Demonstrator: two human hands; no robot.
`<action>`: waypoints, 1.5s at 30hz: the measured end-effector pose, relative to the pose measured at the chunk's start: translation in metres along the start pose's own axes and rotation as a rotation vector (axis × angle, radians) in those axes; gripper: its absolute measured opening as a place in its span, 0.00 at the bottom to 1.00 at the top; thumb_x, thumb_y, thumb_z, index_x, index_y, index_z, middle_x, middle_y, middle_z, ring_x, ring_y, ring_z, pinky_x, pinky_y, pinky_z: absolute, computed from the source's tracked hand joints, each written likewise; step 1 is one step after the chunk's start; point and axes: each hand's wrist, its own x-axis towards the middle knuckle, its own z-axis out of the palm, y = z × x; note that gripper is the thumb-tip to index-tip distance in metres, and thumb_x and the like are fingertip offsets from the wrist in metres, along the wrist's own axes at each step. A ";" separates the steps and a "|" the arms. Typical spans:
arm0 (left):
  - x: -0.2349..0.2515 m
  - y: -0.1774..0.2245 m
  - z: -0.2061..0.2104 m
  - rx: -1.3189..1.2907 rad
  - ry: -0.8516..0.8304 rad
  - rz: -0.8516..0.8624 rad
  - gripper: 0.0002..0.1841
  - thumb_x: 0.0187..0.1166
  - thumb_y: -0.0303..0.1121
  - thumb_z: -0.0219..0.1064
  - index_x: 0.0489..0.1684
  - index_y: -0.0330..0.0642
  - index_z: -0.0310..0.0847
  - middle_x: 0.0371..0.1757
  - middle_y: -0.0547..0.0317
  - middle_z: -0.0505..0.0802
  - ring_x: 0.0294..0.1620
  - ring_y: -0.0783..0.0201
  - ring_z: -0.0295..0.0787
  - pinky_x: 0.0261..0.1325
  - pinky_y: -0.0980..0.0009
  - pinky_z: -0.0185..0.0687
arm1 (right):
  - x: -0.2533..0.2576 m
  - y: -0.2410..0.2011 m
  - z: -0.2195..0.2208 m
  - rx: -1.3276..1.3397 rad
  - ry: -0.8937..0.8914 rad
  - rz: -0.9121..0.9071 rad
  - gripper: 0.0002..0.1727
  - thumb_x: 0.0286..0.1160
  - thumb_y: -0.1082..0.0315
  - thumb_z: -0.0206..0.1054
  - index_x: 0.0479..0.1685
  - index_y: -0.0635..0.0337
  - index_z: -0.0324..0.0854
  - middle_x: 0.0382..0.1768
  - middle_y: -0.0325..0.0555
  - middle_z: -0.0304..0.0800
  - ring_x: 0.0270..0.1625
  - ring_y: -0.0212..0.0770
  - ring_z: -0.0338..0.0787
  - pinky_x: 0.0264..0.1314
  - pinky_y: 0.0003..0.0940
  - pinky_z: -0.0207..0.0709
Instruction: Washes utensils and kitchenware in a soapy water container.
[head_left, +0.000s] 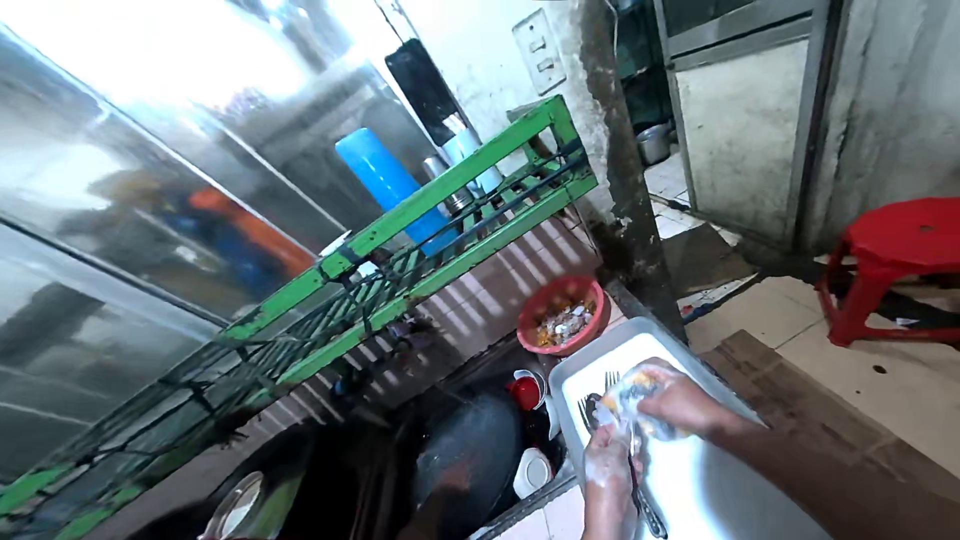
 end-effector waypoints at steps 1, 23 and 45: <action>-0.001 0.000 0.001 -0.002 0.015 0.001 0.10 0.90 0.28 0.57 0.57 0.27 0.76 0.27 0.55 0.84 0.17 0.70 0.77 0.20 0.77 0.76 | 0.005 0.001 -0.004 0.015 0.053 -0.004 0.26 0.65 0.76 0.77 0.67 0.59 0.83 0.70 0.55 0.80 0.63 0.50 0.86 0.65 0.52 0.81; -0.001 0.021 -0.006 -0.057 -0.060 -0.019 0.05 0.89 0.22 0.53 0.50 0.30 0.73 0.23 0.56 0.81 0.16 0.68 0.76 0.19 0.76 0.76 | -0.006 -0.003 0.014 0.074 -0.006 0.110 0.32 0.71 0.70 0.74 0.79 0.52 0.73 0.57 0.59 0.88 0.56 0.53 0.90 0.60 0.53 0.82; -0.004 0.013 -0.014 -0.105 -0.191 -0.074 0.08 0.90 0.25 0.51 0.50 0.31 0.75 0.25 0.55 0.84 0.17 0.70 0.79 0.18 0.78 0.77 | 0.027 -0.007 -0.015 -0.236 -0.084 -0.081 0.31 0.77 0.54 0.74 0.78 0.56 0.75 0.61 0.61 0.88 0.60 0.57 0.89 0.64 0.60 0.79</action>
